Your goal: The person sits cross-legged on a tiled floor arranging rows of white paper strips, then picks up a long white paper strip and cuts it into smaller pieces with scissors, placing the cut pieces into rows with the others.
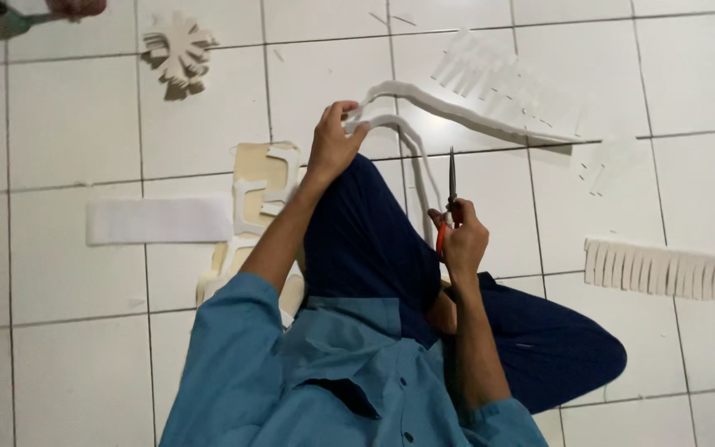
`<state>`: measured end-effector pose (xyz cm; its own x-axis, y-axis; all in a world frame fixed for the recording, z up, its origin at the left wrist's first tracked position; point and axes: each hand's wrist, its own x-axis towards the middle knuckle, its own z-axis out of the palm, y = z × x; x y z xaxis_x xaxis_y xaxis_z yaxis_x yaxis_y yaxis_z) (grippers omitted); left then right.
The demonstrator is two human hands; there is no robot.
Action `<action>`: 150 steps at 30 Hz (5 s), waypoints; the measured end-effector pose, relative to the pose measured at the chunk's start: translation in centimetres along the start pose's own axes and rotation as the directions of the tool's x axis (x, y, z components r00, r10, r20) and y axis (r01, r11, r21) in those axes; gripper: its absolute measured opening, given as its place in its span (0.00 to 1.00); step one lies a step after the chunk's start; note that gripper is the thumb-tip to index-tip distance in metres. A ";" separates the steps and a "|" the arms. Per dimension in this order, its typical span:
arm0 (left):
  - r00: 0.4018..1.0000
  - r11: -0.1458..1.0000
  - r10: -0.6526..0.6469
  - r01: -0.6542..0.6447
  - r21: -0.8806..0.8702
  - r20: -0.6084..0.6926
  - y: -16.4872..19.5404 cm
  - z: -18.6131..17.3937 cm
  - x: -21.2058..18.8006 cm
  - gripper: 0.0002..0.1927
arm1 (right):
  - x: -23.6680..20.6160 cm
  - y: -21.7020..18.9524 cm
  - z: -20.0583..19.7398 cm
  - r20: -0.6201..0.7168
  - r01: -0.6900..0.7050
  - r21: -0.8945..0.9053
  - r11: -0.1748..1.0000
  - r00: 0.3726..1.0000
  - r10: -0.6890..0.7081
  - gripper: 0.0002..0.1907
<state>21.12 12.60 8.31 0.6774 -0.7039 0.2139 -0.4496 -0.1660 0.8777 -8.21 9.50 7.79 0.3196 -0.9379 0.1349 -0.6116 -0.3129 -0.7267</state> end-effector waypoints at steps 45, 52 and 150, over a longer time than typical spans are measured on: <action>0.916 0.870 0.226 -0.343 0.353 0.333 -0.9 -7.0 -2.0 0.16 | 2.2 8.9 -13.0 0.012 0.230 0.258 0.938 0.970 -0.241 0.17; 0.531 0.829 -0.095 -0.426 0.362 0.842 -1.0 8.6 -4.8 0.13 | 2.5 11.3 -6.6 -0.208 0.405 -0.201 0.892 0.872 -0.442 0.27; 0.449 0.633 0.571 -0.773 -0.021 0.688 -1.2 24.4 -12.4 0.22 | -1.6 16.4 -1.3 0.001 -0.526 0.401 0.750 0.819 0.574 0.13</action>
<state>-0.95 4.65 -5.84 -0.3533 -0.8855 0.3017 -0.7964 0.4539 0.3997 -19.64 5.68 -3.45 -0.0884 -0.9474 -0.3077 -0.3361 0.3191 -0.8861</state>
